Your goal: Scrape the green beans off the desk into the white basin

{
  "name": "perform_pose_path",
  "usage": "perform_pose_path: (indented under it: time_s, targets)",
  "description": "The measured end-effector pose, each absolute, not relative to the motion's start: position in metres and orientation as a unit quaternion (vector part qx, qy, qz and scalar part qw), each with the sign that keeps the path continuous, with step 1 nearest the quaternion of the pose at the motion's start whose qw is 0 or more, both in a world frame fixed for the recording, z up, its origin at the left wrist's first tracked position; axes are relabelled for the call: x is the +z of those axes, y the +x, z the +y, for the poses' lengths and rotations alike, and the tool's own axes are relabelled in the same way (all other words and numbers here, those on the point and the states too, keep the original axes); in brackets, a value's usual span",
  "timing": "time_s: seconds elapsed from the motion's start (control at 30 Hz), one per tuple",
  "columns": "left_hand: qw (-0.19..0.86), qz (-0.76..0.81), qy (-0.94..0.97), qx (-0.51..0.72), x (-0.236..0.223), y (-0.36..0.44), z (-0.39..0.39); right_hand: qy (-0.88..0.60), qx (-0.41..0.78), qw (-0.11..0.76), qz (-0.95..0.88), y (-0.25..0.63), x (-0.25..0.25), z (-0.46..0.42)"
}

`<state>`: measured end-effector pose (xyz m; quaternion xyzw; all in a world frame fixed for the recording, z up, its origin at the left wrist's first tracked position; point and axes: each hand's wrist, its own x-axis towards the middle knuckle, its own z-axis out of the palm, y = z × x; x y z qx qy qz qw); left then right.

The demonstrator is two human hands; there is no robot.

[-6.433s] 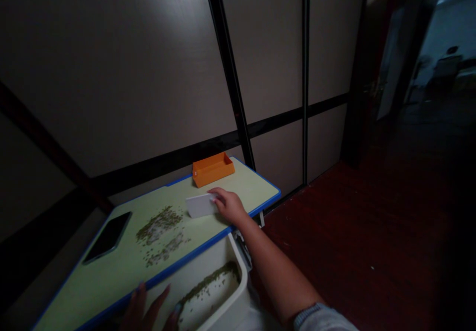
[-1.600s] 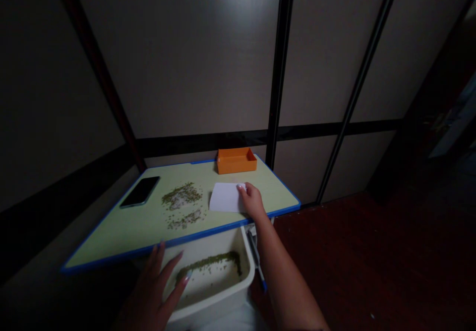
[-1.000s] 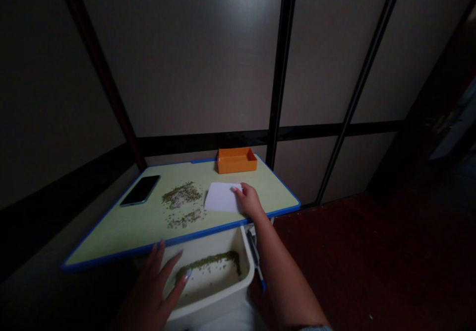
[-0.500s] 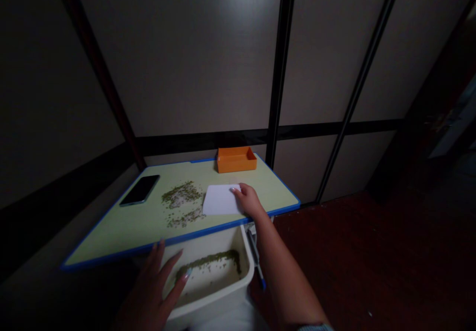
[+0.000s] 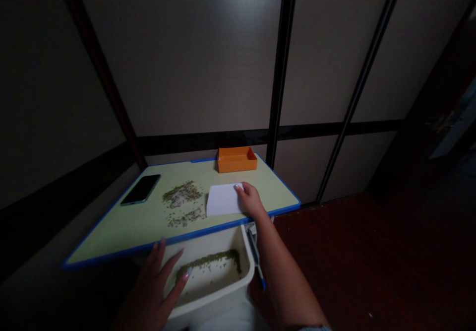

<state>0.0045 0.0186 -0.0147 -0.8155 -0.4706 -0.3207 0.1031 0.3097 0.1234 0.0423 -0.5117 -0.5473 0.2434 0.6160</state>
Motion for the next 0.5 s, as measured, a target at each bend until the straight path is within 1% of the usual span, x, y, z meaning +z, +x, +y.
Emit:
perform_pose_path:
  time_s: [0.27, 0.5]
  targets:
    - [0.122, -0.466, -0.817, -0.317, -0.0135, 0.0048, 0.0175, -0.510, 0.235, 0.607, -0.563, 0.3092, 0.0438, 0.1215]
    - [0.113, -0.458, -0.821, -0.321, -0.0096, 0.0049, 0.0162, -0.489, 0.267, 0.611, -0.562, 0.3087, 0.0433, 0.1204]
